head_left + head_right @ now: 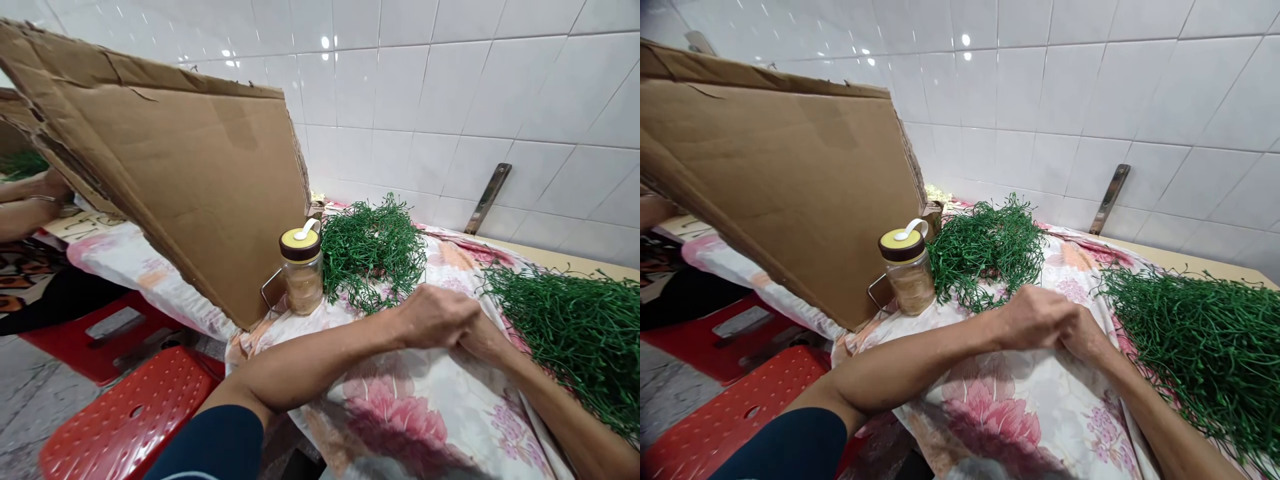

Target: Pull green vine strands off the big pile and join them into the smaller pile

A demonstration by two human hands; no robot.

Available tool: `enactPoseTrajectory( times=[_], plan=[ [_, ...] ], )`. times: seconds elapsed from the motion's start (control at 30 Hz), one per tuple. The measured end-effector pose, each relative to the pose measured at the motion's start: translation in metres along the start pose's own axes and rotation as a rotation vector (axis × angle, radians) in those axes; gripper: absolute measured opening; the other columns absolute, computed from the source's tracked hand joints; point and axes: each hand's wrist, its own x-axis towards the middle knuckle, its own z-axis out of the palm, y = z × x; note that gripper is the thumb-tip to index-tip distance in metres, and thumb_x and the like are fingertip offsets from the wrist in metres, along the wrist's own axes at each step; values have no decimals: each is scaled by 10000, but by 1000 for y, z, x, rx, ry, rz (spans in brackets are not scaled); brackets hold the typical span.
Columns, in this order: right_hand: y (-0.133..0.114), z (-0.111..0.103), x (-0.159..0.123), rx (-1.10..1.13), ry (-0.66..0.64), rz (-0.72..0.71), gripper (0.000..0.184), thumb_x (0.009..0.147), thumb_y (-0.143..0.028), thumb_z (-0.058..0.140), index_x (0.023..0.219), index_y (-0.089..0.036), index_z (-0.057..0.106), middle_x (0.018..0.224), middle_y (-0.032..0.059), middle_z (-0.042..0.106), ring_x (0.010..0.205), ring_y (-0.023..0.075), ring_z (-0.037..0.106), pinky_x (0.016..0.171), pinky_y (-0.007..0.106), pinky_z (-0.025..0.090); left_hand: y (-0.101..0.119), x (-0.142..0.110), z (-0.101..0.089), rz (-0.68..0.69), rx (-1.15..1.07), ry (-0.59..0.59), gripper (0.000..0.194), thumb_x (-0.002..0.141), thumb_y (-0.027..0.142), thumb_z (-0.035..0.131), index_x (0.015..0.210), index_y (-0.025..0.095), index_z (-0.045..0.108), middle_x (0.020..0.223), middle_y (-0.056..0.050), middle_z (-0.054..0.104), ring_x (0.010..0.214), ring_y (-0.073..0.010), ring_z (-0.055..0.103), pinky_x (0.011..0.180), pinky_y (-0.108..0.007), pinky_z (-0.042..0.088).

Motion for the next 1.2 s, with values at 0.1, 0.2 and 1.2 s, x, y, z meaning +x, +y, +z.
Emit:
enactPoseTrajectory(
  times=[0.1,0.2,1.2],
  plan=[
    [-7,3,-5,40,-35,-1,238,815,-432,597,751,-209,650,564,14,559,464,164,480,440,292,393,-18,1,-14,-297,186,57,201,969,238,456,1054,142,612,1066,-134,641,977,-239,568,798,-357,466],
    [-12,5,-8,84,-64,26,340,854,-517,576,864,-190,669,596,-7,540,458,131,452,405,253,410,-30,-2,-14,-463,291,-61,247,858,214,603,1086,118,607,1180,-192,575,1136,-339,495,872,-441,454],
    [-11,5,-9,73,-34,-22,303,877,-446,577,892,-166,693,622,-11,536,468,106,440,393,213,418,-74,-8,-17,-832,294,-30,199,938,252,537,1081,169,648,1052,-135,678,955,-257,687,789,-341,495]
  ],
)
